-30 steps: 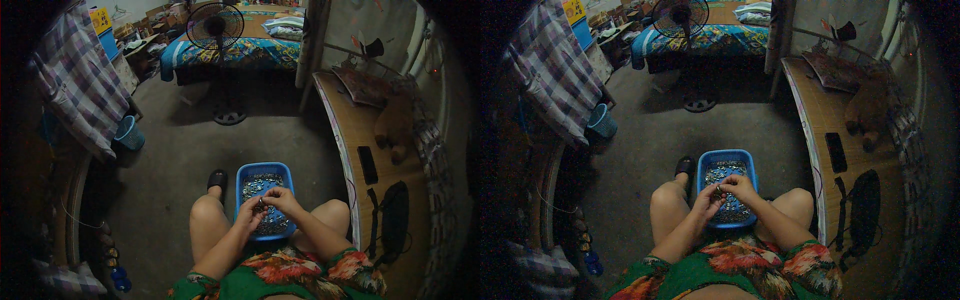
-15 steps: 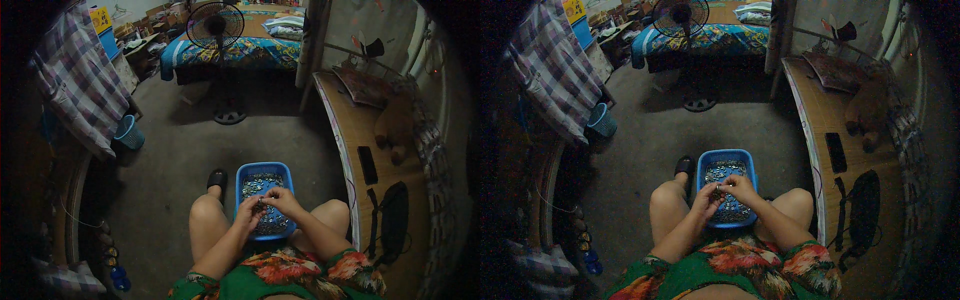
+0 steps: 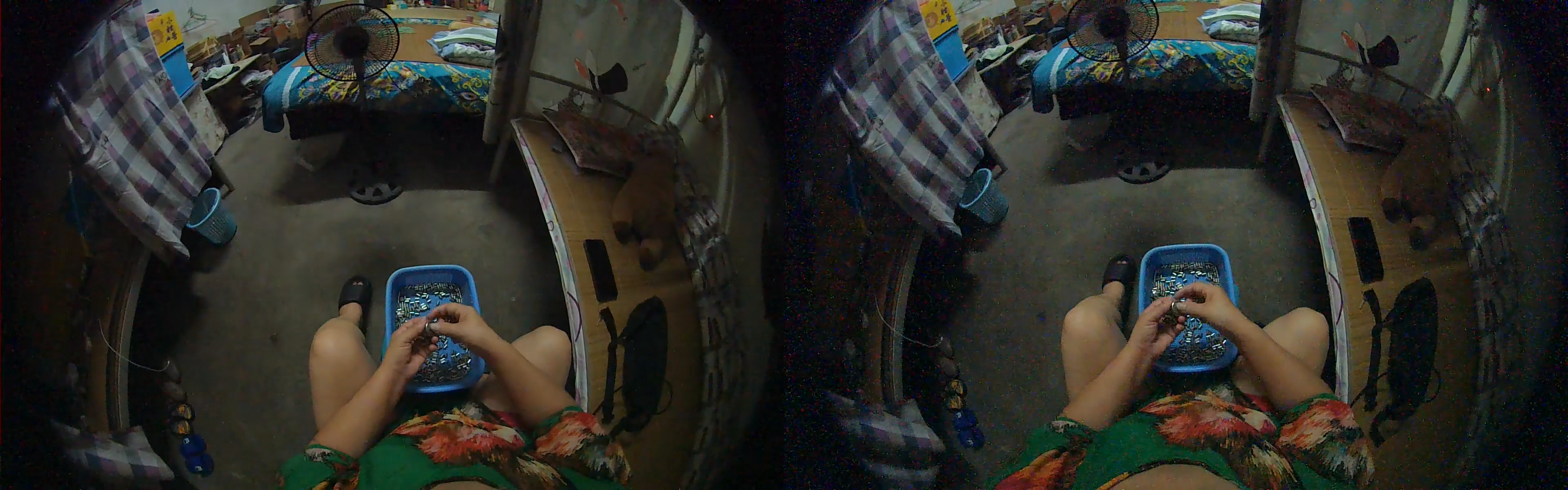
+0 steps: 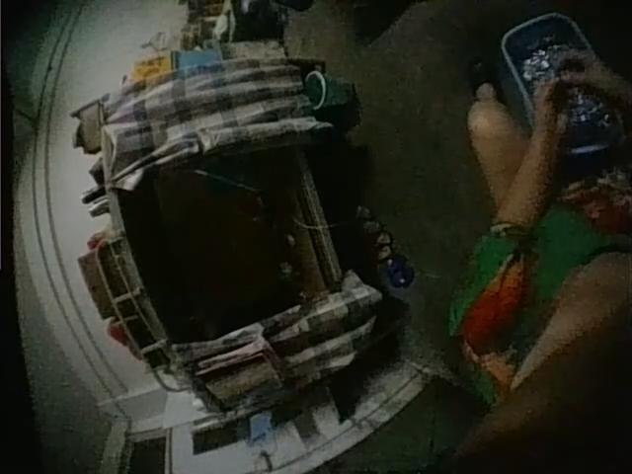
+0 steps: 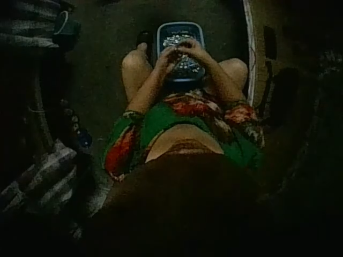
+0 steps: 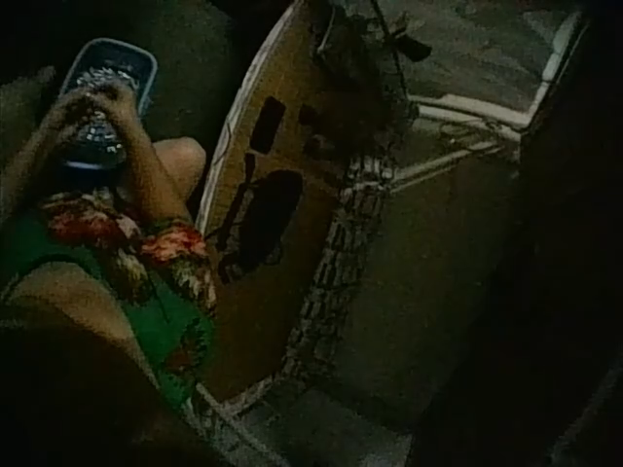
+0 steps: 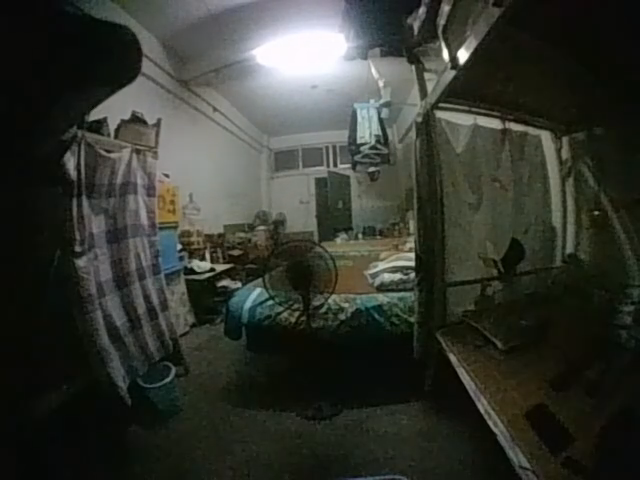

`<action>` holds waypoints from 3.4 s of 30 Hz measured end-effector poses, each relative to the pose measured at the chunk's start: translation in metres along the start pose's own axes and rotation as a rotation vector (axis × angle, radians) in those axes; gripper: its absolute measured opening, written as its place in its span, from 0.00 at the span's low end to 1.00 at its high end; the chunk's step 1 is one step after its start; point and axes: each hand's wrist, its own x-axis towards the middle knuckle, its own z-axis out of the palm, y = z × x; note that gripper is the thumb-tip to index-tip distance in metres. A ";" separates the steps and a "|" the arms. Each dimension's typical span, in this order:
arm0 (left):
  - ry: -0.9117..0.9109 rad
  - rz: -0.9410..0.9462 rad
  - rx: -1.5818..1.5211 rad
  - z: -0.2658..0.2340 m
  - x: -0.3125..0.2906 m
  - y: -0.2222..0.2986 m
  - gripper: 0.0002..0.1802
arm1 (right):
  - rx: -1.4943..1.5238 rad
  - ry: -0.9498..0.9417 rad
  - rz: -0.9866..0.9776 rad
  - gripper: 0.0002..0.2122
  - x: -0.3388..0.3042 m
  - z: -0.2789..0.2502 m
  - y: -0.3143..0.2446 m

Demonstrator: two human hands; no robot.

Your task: Sorting through a bin of small metal hardware components by hand.

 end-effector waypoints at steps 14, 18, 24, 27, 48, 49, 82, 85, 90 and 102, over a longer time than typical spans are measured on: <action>0.096 -0.010 0.027 0.007 -0.001 -0.001 0.10 | -0.275 0.133 -0.136 0.08 0.005 -0.002 0.026; 0.193 0.004 -0.018 0.010 -0.003 0.001 0.08 | -0.176 0.063 -0.108 0.06 0.005 0.002 0.021; 0.142 0.039 -0.028 0.000 0.003 -0.002 0.06 | 0.336 0.073 0.313 0.06 0.007 -0.013 0.018; 0.149 0.043 -0.017 0.001 0.003 -0.001 0.07 | 0.278 0.045 0.306 0.06 0.004 -0.012 0.015; 0.137 0.053 -0.012 -0.005 0.004 0.000 0.08 | 0.286 0.038 0.387 0.08 0.008 -0.006 0.017; 0.135 0.054 -0.010 -0.004 0.004 0.000 0.08 | 0.287 0.038 0.385 0.08 0.008 -0.007 0.019; 0.139 0.007 -0.050 -0.003 0.003 -0.003 0.08 | 0.134 0.142 0.242 0.05 0.007 -0.004 0.022; 0.140 -0.010 -0.052 -0.004 0.003 -0.004 0.08 | 0.125 0.151 0.169 0.05 0.007 -0.002 0.027; 0.123 0.001 -0.071 -0.001 0.002 -0.004 0.08 | -0.004 0.151 0.076 0.06 0.007 0.000 0.027; 0.149 -0.016 -0.091 0.000 0.003 -0.004 0.09 | -0.019 0.118 -0.041 0.06 0.008 -0.001 0.036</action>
